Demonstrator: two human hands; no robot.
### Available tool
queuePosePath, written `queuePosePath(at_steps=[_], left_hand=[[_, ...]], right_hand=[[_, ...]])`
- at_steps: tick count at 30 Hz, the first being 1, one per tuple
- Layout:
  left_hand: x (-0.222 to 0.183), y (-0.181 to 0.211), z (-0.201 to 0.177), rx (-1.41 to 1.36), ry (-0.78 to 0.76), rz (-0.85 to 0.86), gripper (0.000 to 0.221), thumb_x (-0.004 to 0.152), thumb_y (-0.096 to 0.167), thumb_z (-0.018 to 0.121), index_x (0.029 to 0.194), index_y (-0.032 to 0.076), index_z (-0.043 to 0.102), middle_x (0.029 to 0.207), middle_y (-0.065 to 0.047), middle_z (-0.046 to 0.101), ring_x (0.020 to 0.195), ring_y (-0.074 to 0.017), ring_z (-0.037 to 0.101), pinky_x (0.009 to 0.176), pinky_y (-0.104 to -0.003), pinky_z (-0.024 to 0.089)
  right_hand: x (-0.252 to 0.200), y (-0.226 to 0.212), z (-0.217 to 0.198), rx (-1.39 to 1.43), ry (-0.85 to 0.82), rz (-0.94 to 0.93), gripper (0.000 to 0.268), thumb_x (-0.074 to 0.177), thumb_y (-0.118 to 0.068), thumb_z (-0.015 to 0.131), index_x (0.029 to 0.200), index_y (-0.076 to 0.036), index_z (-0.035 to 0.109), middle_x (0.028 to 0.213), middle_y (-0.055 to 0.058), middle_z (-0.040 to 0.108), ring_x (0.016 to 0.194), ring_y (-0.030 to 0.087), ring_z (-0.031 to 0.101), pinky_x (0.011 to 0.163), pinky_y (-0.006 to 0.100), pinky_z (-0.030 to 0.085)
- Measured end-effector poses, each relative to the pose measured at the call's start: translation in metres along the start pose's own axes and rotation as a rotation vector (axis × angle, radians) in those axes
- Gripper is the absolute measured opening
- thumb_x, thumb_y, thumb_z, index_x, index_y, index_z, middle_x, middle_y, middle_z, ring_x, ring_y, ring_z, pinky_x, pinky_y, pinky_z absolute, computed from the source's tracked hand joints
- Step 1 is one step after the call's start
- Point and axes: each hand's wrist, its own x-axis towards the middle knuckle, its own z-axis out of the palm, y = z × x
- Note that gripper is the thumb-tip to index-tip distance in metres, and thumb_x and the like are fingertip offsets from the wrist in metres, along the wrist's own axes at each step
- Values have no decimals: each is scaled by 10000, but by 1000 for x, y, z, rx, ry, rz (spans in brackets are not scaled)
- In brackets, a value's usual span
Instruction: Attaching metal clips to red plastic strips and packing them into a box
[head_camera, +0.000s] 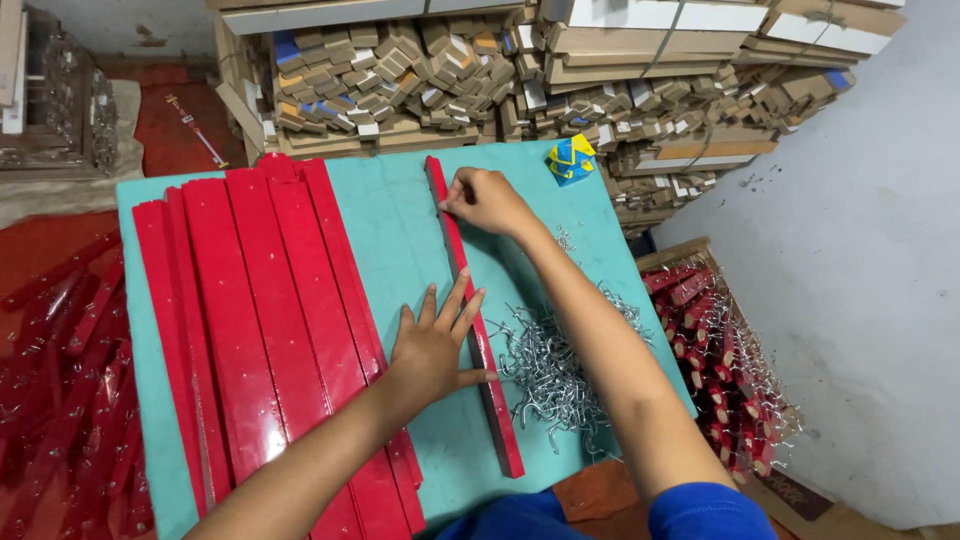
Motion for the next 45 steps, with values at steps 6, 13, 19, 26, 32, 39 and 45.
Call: queuePosePath(at_steps=[6,13,19,26,32,39,45], left_hand=[[1,0,3,0,17,3,1157,866,861,405,1647,199,-134,1716,-89,-197,1547,-407,158,1156,-608,270],[0,0,-1,20,3,-4,1158,865,869,389,1646,199,-143,1715,-91,-200,1542,-410,173,1158,-602,276],[1,1,2,33,-10,-6,1151,869,874,361,1642,199,-161,1710,-88,-224,1545,-410,168,1163,-594,277],[2,1,3,29,3,-4,1156,866,876,364,1643,194,-156,1707,-101,-224,1532,-425,193,1153,-605,285],[1,2,3,31,20,-14,1148,865,874,370,1645,200,-133,1711,-101,-201,1524,-417,221,1148,-594,301],[5,2,4,23,15,-8,1161,853,880,378,1643,206,-140,1710,-101,-201,1525,-419,219,1143,-597,313],[1,0,0,43,-3,-17,1152,866,878,352,1641,198,-162,1713,-99,-201,1530,-424,201,1169,-603,259]], right_hand=[[-13,-24,-22,-193,-31,-205,201,867,-78,736,1059,-34,696,920,175,762,967,419,724,888,547,557],[1,10,31,-214,190,130,201,848,-368,663,793,-186,596,621,4,658,770,334,727,786,451,514],[-10,-16,-17,-80,-115,-84,257,854,-131,706,1079,-53,611,850,161,746,934,419,729,835,529,563],[2,7,8,-513,16,-266,207,929,-273,664,1061,-115,650,857,80,738,891,337,730,806,511,539],[2,-9,18,-337,73,82,205,892,-327,621,872,-123,616,721,115,703,769,421,735,696,513,568],[-7,-19,17,-340,13,118,284,960,-294,521,1021,-98,717,838,165,750,846,423,753,712,508,602],[-8,-38,20,-313,45,202,319,942,-264,511,1020,-58,741,840,203,743,855,456,747,714,550,605]])
